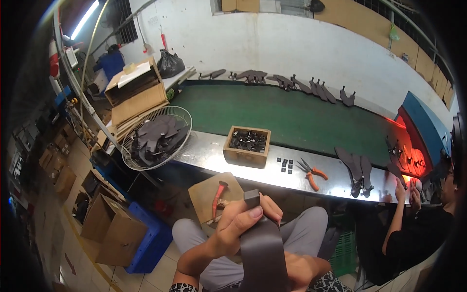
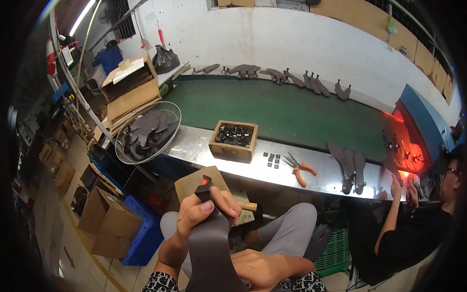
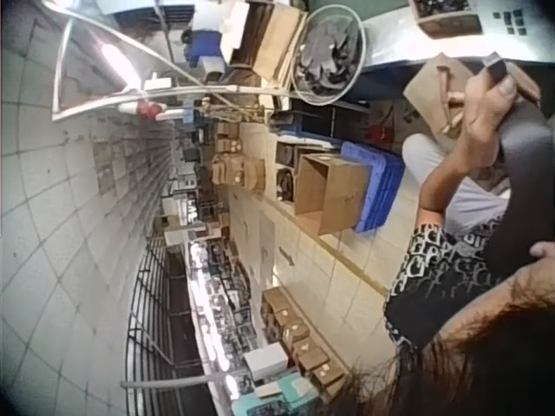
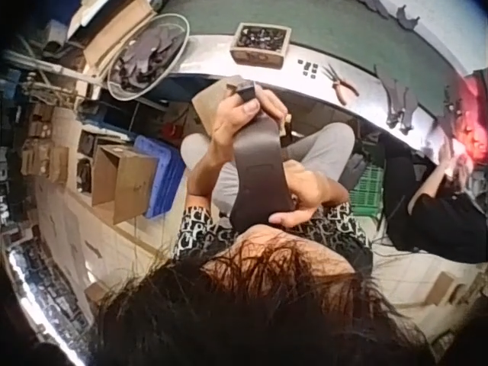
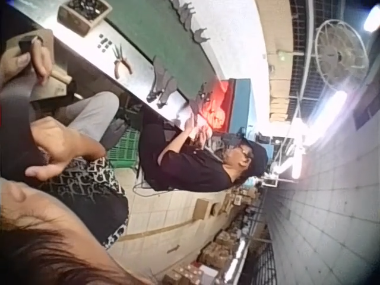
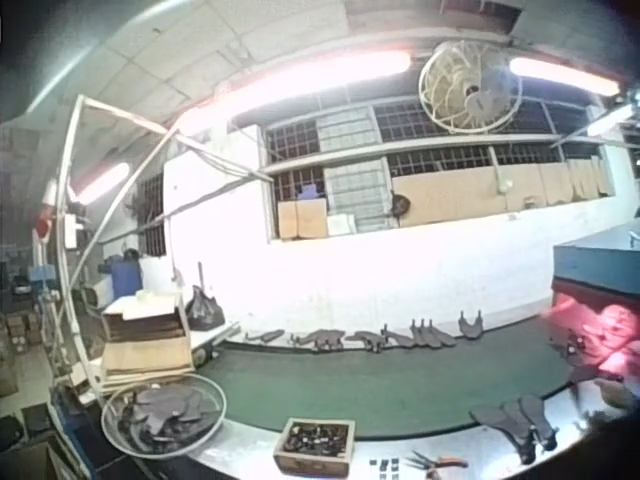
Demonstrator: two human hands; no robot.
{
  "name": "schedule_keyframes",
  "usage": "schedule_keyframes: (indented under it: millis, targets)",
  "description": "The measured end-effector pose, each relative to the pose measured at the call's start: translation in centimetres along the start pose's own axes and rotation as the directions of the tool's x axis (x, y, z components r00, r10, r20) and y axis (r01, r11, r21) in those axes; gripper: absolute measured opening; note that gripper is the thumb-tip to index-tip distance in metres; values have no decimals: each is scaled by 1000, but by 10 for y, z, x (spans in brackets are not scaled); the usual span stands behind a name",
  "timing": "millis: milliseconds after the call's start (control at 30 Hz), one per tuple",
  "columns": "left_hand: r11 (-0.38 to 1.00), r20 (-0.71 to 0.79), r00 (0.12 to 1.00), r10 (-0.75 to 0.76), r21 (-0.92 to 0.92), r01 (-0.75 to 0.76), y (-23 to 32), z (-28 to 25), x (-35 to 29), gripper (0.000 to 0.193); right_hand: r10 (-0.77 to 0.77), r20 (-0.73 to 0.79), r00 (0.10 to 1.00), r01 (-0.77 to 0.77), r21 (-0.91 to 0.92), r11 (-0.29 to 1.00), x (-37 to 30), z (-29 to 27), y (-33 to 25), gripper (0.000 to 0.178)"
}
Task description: Manually assemble and secure components of a shoe upper using tools.
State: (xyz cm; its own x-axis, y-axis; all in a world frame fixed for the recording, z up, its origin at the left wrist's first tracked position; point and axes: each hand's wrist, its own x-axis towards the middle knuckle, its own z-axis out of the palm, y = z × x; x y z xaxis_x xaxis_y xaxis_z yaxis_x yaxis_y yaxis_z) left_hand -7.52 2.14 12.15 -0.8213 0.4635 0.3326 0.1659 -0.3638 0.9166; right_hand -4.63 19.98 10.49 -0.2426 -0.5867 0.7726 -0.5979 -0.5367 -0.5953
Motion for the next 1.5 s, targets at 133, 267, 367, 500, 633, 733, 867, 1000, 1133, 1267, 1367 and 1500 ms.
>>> schedule_keyframes:
  millis: [133, 267, 367, 500, 633, 733, 867, 1000, 1133, 1267, 1367, 1500]
  targets:
    - [994, -4, 999, -39, -106, 39, -8, 0, -11, 34, -65, 13, 998, 64, 48, 997, -4, 3, 14, 26]
    - [992, -43, 993, -113, -59, 111, -13, 10, -12, 34, -128, -45, 991, 128, -4, 992, -21, 15, 23, 28]
    - [976, -24, 978, -209, -62, 207, -17, 12, -18, 35, -227, -147, 963, 219, -67, 973, -40, 29, 41, 48]
    - [966, 9, 972, -236, -102, 236, -23, 12, -23, 35, -230, -21, 973, 227, -96, 969, -47, 30, 42, 48]
    - [949, 49, 969, -241, -196, 246, -33, 11, -31, 32, -266, 157, 951, 282, -89, 955, -51, 31, 47, 49]
    - [945, 107, 965, -239, -200, 257, -34, 7, -25, 32, -277, 295, 914, 322, -117, 939, -51, 30, 46, 50]
    - [968, 197, 967, -163, -157, 196, -34, 2, -20, 32, -339, 224, 914, 375, -142, 916, -79, 65, 69, 52]
    - [975, 190, 967, -172, -107, 195, -29, 2, -20, 31, -131, 295, 946, 194, -196, 961, -69, 40, 54, 52]
    - [971, 148, 968, -204, -96, 220, -32, -2, -25, 31, -6, 315, 949, 6, 0, 1000, -43, 28, 46, 26]
    - [967, 137, 966, -221, -101, 236, -32, -3, -25, 31, 118, 357, 927, -193, 181, 964, -27, 21, 41, 34]
    - [945, 87, 956, -281, -148, 291, -29, 1, -25, 33, 125, 496, 859, -220, 138, 966, -32, 18, 44, 47]
    - [940, 66, 949, -309, -132, 316, -29, 1, -23, 35, 112, 455, 884, -215, 181, 960, -34, 21, 46, 48]
